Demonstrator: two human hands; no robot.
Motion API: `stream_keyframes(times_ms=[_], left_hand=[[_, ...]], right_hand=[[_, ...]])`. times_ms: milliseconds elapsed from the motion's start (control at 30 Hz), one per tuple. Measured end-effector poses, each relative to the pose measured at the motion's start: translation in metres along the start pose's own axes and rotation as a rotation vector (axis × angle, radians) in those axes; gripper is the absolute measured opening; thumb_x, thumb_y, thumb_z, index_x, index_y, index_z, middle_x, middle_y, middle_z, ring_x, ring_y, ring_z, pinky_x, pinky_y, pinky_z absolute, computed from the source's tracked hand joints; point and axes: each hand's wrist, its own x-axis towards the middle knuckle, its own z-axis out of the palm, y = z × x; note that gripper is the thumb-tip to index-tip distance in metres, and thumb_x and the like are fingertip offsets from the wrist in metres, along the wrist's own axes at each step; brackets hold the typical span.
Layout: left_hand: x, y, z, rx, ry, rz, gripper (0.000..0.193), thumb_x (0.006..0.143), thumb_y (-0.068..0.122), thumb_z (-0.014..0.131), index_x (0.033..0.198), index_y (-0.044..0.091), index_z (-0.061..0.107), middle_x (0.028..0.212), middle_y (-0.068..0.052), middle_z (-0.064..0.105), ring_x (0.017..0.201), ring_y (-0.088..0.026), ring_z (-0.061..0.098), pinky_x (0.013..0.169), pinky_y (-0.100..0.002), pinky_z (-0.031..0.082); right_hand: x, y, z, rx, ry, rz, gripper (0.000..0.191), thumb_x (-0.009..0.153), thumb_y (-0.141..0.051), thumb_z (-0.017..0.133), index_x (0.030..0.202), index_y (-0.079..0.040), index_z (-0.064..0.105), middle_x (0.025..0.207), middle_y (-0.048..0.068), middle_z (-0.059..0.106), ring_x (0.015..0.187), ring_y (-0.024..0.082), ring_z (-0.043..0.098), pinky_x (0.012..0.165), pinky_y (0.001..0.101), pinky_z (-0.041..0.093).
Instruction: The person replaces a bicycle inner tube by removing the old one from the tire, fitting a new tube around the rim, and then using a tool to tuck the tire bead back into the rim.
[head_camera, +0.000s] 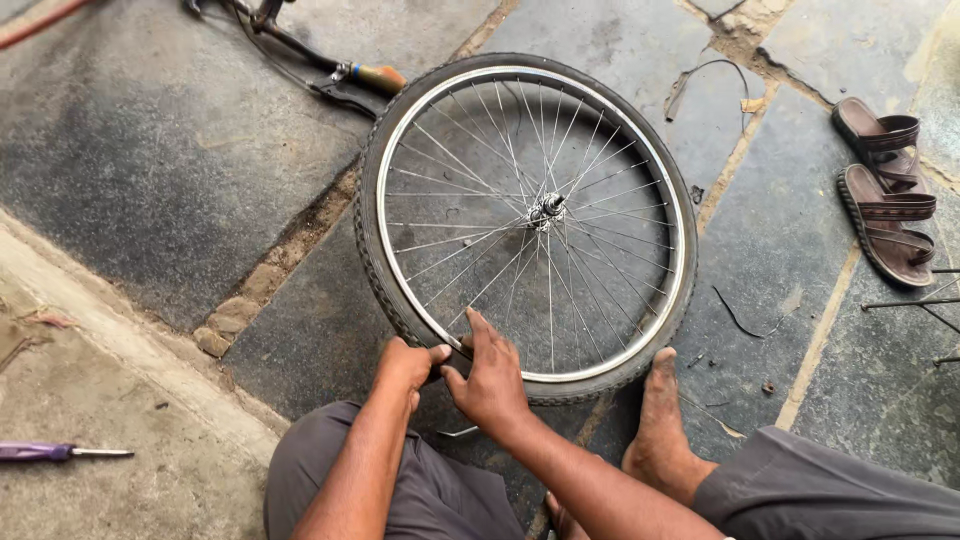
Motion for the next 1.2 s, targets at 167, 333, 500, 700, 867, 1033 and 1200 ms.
stream_keyframes(times_ms=[167,333,500,700,867,1033,1200], left_hand=[[-0.002,0.002,-0.001,0.1,0.078,-0.005,0.034,0.072,0.002,0.088,0.101,-0.007,0.073,0.093,-0.017,0.078,0.077,-0.024,0.073,0.071,-0.04,0.057],[-0.001,0.002,0.0,0.057,0.066,-0.014,0.035,0.072,0.003,0.086,0.103,-0.009,0.073,0.095,-0.019,0.079,0.079,-0.027,0.073,0.072,-0.04,0.056],[-0.001,-0.002,-0.001,0.145,0.064,-0.067,0.034,0.076,0.006,0.087,0.103,-0.009,0.073,0.097,-0.019,0.077,0.082,-0.026,0.071,0.073,-0.039,0.053],[0.006,-0.004,-0.005,-0.094,-0.219,-0.112,0.032,0.073,-0.003,0.078,0.105,-0.001,0.075,0.096,-0.013,0.079,0.079,-0.025,0.073,0.069,-0.041,0.057],[0.008,-0.01,-0.006,-0.011,-0.085,-0.045,0.031,0.074,-0.003,0.084,0.104,-0.005,0.075,0.093,-0.015,0.079,0.077,-0.026,0.072,0.069,-0.039,0.056],[0.009,-0.01,-0.003,0.0,-0.057,-0.006,0.031,0.074,-0.004,0.082,0.104,-0.005,0.077,0.094,-0.014,0.08,0.08,-0.025,0.074,0.073,-0.038,0.057],[0.007,-0.009,-0.001,-0.017,-0.051,-0.055,0.032,0.074,-0.005,0.08,0.106,-0.003,0.076,0.097,-0.014,0.08,0.084,-0.025,0.074,0.077,-0.038,0.057]], right_hand=[[0.008,-0.004,0.002,-0.007,-0.017,0.053,0.084,0.08,-0.009,0.069,0.154,-0.004,0.031,0.12,0.016,0.069,0.113,0.039,0.061,0.1,0.0504,0.045],[0.023,0.004,0.011,-0.144,-0.346,0.305,0.085,0.082,-0.009,0.063,0.158,-0.005,0.026,0.117,0.027,0.064,0.113,0.045,0.061,0.102,0.0535,0.045],[0.019,0.021,0.003,0.211,-0.051,0.168,0.073,0.08,0.0,0.05,0.153,-0.009,0.042,0.117,0.015,0.077,0.107,0.042,0.069,0.098,0.0518,0.051],[0.021,0.009,0.006,-0.183,-0.349,0.198,0.078,0.083,-0.003,0.059,0.155,-0.004,0.029,0.111,0.021,0.07,0.11,0.043,0.059,0.098,0.0526,0.047],[0.014,0.016,-0.002,0.146,-0.072,0.047,0.07,0.081,0.001,0.053,0.149,-0.008,0.044,0.115,0.012,0.075,0.107,0.04,0.065,0.096,0.0499,0.05],[0.029,0.013,-0.006,-0.145,-0.229,0.028,0.077,0.079,0.0,0.056,0.152,-0.002,0.032,0.114,0.017,0.073,0.104,0.047,0.061,0.103,0.0533,0.042],[0.028,0.009,-0.019,0.173,-0.267,-0.07,0.076,0.083,0.002,0.047,0.156,-0.006,0.031,0.114,0.016,0.077,0.118,0.038,0.066,0.106,0.0478,0.046]])
